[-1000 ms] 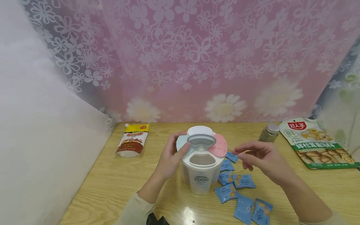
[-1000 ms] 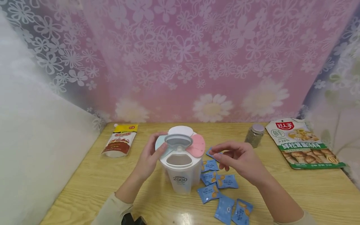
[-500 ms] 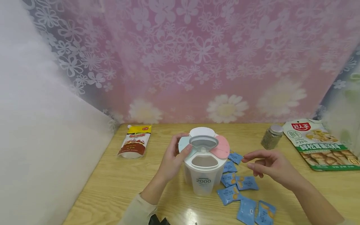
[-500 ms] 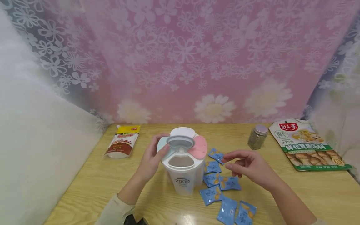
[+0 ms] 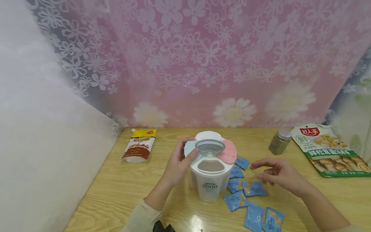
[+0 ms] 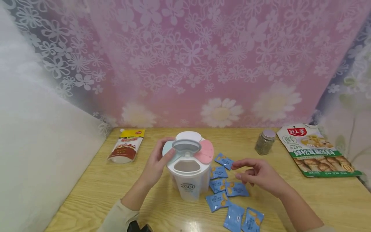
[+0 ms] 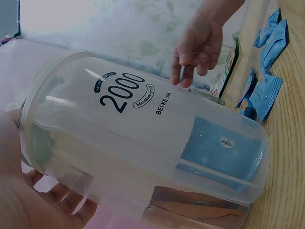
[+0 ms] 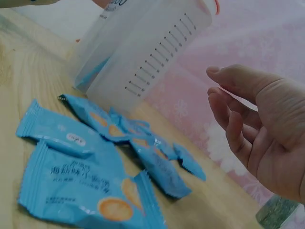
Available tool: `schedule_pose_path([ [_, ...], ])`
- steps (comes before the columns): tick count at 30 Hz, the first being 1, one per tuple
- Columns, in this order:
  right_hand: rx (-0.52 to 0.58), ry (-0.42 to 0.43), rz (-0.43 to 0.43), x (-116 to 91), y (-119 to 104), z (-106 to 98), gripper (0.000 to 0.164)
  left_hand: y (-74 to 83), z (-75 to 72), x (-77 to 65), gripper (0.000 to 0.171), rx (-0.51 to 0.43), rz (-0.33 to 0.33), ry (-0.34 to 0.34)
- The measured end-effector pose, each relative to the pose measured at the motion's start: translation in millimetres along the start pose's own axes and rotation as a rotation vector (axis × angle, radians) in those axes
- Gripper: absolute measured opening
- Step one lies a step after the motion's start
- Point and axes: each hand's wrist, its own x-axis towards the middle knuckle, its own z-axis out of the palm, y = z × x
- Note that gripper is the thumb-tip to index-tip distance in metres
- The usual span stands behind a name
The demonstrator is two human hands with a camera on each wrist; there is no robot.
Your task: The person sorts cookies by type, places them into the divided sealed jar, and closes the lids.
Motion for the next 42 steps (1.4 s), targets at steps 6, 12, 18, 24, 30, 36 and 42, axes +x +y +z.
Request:
schedule_pose_path([
  [6,0.012,-0.065,0.052,-1,22,-2,0.039,1.1,-1.6,1.7,0.040,0.004,-0.007,0.001],
  [12,0.000,-0.104,0.094,1,42,-7,0.040,2.2,-3.0,3.3,0.040,0.004,-0.008,0.000],
  [18,-0.032,-0.167,0.151,2,51,-5,0.044,4.3,-4.1,3.2,0.040,0.002,-0.005,-0.004],
  [24,-0.163,-0.165,0.159,5,49,1,0.047,5.6,-7.0,3.1,0.040,0.009,-0.007,-0.001],
  [30,-0.215,-0.138,0.195,6,47,3,0.038,6.0,-6.7,2.3,0.040,0.005,-0.004,0.006],
  [36,-0.201,-0.131,0.196,-1,44,-4,0.023,3.0,-2.2,0.8,0.040,-0.024,-0.021,0.008],
  [42,-0.137,-0.121,0.217,-8,38,-10,0.024,0.8,-0.2,-0.4,0.041,-0.028,-0.020,-0.008],
])
